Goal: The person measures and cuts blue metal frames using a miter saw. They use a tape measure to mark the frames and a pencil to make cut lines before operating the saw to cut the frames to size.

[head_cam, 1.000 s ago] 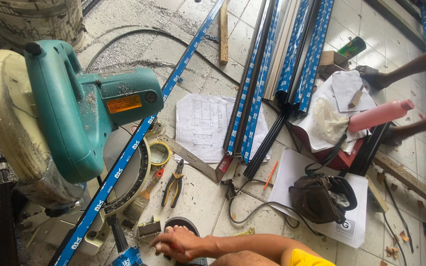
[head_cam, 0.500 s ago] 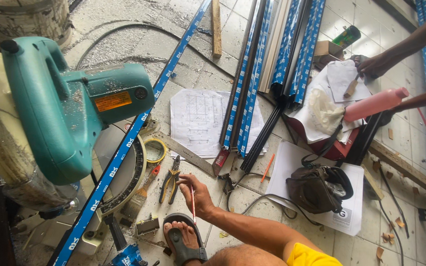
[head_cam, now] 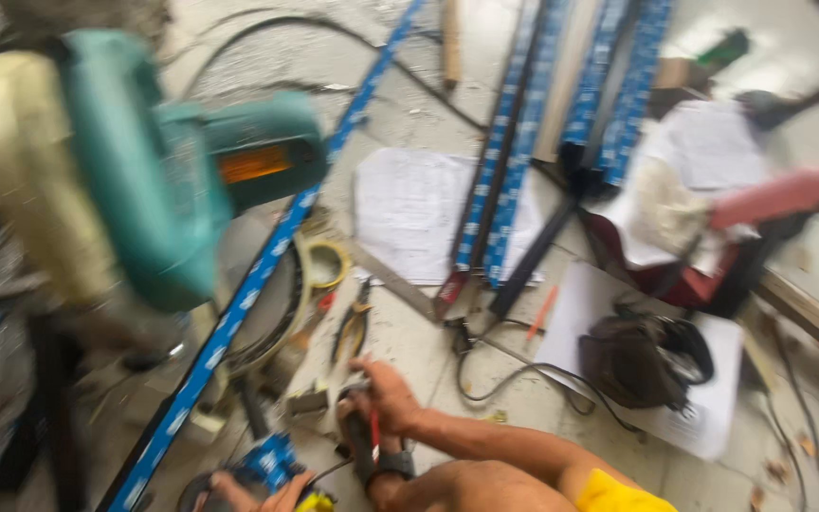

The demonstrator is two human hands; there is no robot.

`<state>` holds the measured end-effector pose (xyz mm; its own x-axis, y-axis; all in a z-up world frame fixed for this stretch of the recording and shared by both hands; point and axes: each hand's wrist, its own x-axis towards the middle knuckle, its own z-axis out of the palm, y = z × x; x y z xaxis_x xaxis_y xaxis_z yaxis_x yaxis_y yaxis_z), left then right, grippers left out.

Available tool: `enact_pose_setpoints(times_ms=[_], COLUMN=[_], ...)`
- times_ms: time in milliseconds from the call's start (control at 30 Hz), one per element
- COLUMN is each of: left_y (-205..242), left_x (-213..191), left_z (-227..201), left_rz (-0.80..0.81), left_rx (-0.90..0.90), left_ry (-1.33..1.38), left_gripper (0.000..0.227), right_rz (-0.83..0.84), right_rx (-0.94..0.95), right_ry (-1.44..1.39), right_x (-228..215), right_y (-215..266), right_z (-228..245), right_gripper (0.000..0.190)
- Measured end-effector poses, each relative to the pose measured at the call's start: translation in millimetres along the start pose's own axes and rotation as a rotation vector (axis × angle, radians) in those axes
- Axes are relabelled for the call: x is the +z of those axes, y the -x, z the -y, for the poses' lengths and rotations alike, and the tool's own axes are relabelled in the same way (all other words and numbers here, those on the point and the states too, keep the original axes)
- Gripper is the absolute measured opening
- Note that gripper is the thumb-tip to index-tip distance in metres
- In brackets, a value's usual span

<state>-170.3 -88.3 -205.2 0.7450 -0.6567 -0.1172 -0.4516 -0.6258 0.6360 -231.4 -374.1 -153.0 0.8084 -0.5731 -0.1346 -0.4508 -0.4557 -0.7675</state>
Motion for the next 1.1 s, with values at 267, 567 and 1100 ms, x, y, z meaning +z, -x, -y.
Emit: enact_pose_setpoints(times_ms=[267, 567, 1100], left_y=[-42, -90, -113], left_x=[-133, -234, -241], left_z=[-31, 30, 52], left_rz=[-0.146, -0.180, 0.148], left_rx=[0.260, -0.270, -0.431], left_ry=[-0.024, -0.275, -0.226], left_gripper=[0.023, 0.050, 0.078], right_rz=[-0.202, -0.065, 0.065], right_rx=[-0.280, -0.047, -0.035], right_ry=[0.511, 0.728, 0.739], right_x=[-43, -71, -58], right_y=[-38, -46, -34], right_z=[-65, -51, -53], right_gripper=[0.079, 0.072, 0.075])
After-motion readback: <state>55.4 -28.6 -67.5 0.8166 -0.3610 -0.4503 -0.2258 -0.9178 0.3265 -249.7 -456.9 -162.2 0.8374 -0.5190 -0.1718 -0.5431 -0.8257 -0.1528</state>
